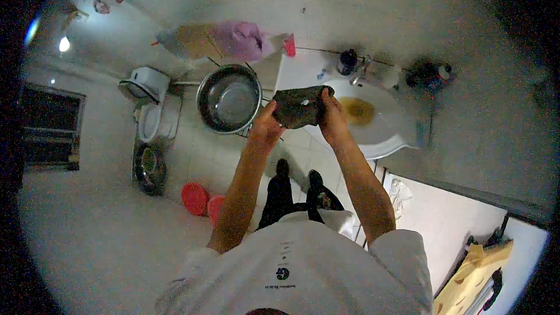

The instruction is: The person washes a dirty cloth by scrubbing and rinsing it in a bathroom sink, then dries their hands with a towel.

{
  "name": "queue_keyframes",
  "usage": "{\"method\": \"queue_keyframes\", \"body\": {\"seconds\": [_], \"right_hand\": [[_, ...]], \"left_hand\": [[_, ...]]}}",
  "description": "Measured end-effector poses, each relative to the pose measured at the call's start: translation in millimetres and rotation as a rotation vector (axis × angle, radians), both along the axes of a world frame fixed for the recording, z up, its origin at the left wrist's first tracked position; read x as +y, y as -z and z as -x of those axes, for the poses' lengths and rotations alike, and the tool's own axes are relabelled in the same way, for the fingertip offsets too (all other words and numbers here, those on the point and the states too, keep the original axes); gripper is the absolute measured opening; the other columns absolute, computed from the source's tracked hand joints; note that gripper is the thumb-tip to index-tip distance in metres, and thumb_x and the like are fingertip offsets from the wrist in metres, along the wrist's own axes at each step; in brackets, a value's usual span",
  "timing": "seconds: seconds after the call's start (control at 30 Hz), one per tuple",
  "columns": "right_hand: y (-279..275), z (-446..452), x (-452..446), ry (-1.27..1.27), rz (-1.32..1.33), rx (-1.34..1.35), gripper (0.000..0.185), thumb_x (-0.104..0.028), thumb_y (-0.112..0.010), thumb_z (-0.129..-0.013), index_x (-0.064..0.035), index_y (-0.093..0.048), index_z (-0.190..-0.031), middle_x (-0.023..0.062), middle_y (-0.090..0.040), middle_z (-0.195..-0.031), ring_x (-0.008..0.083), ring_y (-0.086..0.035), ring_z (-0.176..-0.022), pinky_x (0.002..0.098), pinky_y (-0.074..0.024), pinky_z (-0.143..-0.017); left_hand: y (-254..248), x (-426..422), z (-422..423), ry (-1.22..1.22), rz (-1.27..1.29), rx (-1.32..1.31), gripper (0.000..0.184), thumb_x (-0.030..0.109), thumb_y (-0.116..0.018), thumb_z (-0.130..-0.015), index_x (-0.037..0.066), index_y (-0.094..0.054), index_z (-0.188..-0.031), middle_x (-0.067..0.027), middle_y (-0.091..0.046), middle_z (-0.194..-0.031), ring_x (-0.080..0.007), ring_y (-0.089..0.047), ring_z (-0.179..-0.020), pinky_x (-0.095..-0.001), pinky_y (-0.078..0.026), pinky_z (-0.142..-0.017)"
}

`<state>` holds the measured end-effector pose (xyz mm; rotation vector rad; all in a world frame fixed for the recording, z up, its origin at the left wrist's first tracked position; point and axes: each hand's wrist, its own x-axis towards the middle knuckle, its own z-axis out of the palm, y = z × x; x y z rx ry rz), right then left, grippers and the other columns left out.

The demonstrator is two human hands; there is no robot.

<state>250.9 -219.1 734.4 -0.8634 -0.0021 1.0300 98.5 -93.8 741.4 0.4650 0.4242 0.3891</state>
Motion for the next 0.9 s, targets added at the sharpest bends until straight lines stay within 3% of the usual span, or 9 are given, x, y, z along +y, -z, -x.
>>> {"method": "queue_keyframes", "body": {"seconds": [0.1, 0.23, 0.3, 0.4, 0.43, 0.53, 0.63, 0.73, 0.9], "right_hand": [[0.7, -5.0, -11.9, 0.062, -0.017, 0.022, 0.039, -0.041, -0.062, -0.094, -0.0066, -0.060, -0.111, 0.0043, -0.066, -0.100, 0.0169, -0.061, -0.089, 0.0309, -0.0488, -0.076], [-23.6, -7.1, -16.1, 0.137, 0.003, -0.027, 0.038, -0.040, -0.062, -0.093, -0.0058, -0.060, -0.109, 0.0058, -0.066, -0.098, 0.0173, -0.062, -0.087, 0.0317, -0.0505, -0.077], [-43.9, -6.0, -15.6, 0.185, 0.082, 0.007, 0.038, -0.040, -0.062, -0.093, -0.0053, -0.061, -0.108, 0.0066, -0.066, -0.098, 0.0177, -0.063, -0.087, 0.0320, -0.0514, -0.077], [-43.9, -12.9, -16.2, 0.144, 0.050, -0.041, 0.041, -0.041, -0.062, -0.093, -0.0034, -0.060, -0.109, 0.0079, -0.067, -0.101, 0.0189, -0.064, -0.090, 0.0334, -0.0527, -0.078], [-45.9, -12.1, -14.7, 0.181, 0.059, -0.075, 0.040, -0.040, -0.061, -0.094, -0.0033, -0.060, -0.110, 0.0078, -0.066, -0.103, 0.0185, -0.064, -0.093, 0.0338, -0.0521, -0.080], [-47.5, -21.9, -2.4, 0.264, 0.130, -0.148, 0.039, -0.039, -0.059, -0.096, -0.0028, -0.061, -0.111, 0.0075, -0.066, -0.106, 0.0174, -0.062, -0.098, 0.0338, -0.0507, -0.085], [-49.3, -29.5, -14.5, 0.299, 0.286, -0.232, 0.040, -0.039, -0.060, -0.096, -0.0020, -0.061, -0.111, 0.0071, -0.066, -0.105, 0.0162, -0.062, -0.097, 0.0316, -0.0501, -0.085], [-44.6, -47.0, -28.1, 0.295, 0.449, -0.350, 0.040, -0.039, -0.060, -0.096, -0.0018, -0.063, -0.109, 0.0058, -0.066, -0.102, 0.0145, -0.062, -0.094, 0.0292, -0.0497, -0.083], [-13.3, -86.1, -37.2, 0.304, 0.320, -0.309, 0.039, -0.040, -0.059, -0.096, -0.0016, -0.064, -0.105, 0.0032, -0.064, -0.095, 0.0120, -0.058, -0.084, 0.0270, -0.0476, -0.073]], "left_hand": [[26.0, -0.3, -15.4, 0.088, 0.203, -0.012, 0.039, 0.032, -0.051, -0.100, 0.005, -0.050, -0.128, -0.0120, -0.056, -0.126, -0.0273, -0.054, -0.119, -0.0482, -0.044, -0.101], [44.3, -6.2, -41.2, 0.157, 0.225, 0.379, 0.061, 0.056, -0.041, -0.098, 0.007, -0.045, -0.132, -0.0136, -0.051, -0.126, -0.0351, -0.052, -0.116, -0.0543, -0.044, -0.100], [61.5, -9.0, -49.3, 0.283, 0.155, 0.398, 0.073, 0.069, -0.038, -0.092, 0.010, -0.041, -0.136, -0.0143, -0.045, -0.132, -0.0393, -0.048, -0.120, -0.0594, -0.041, -0.101], [55.1, -5.3, -61.4, 0.441, 0.359, 0.241, 0.072, 0.067, -0.038, -0.093, 0.011, -0.041, -0.138, -0.0138, -0.047, -0.134, -0.0387, -0.049, -0.120, -0.0610, -0.039, -0.103], [50.1, -3.2, -63.8, 0.471, 0.397, 0.203, 0.070, 0.067, -0.040, -0.092, 0.013, -0.044, -0.136, -0.0105, -0.054, -0.130, -0.0330, -0.051, -0.120, -0.0590, -0.040, -0.104], [56.7, 11.2, -78.4, 0.466, 0.214, 0.095, 0.056, 0.057, -0.055, -0.092, 0.014, -0.052, -0.128, -0.0044, -0.057, -0.125, -0.0241, -0.054, -0.114, -0.0495, -0.041, -0.102], [70.2, 26.4, -85.4, 0.300, 0.064, 0.280, 0.042, 0.046, -0.053, -0.096, 0.012, -0.058, -0.121, -0.0039, -0.064, -0.115, -0.0223, -0.060, -0.109, -0.0479, -0.049, -0.094], [82.5, 44.9, -98.0, 0.229, 0.088, 0.194, 0.032, 0.035, -0.059, -0.096, 0.012, -0.059, -0.118, -0.0039, -0.064, -0.116, -0.0229, -0.060, -0.108, -0.0435, -0.048, -0.093], [55.5, 52.0, -125.0, 0.149, 0.028, -0.073, 0.039, 0.031, -0.057, -0.097, 0.011, -0.051, -0.129, -0.0088, -0.056, -0.130, -0.0261, -0.051, -0.123, -0.0444, -0.038, -0.106]]}}
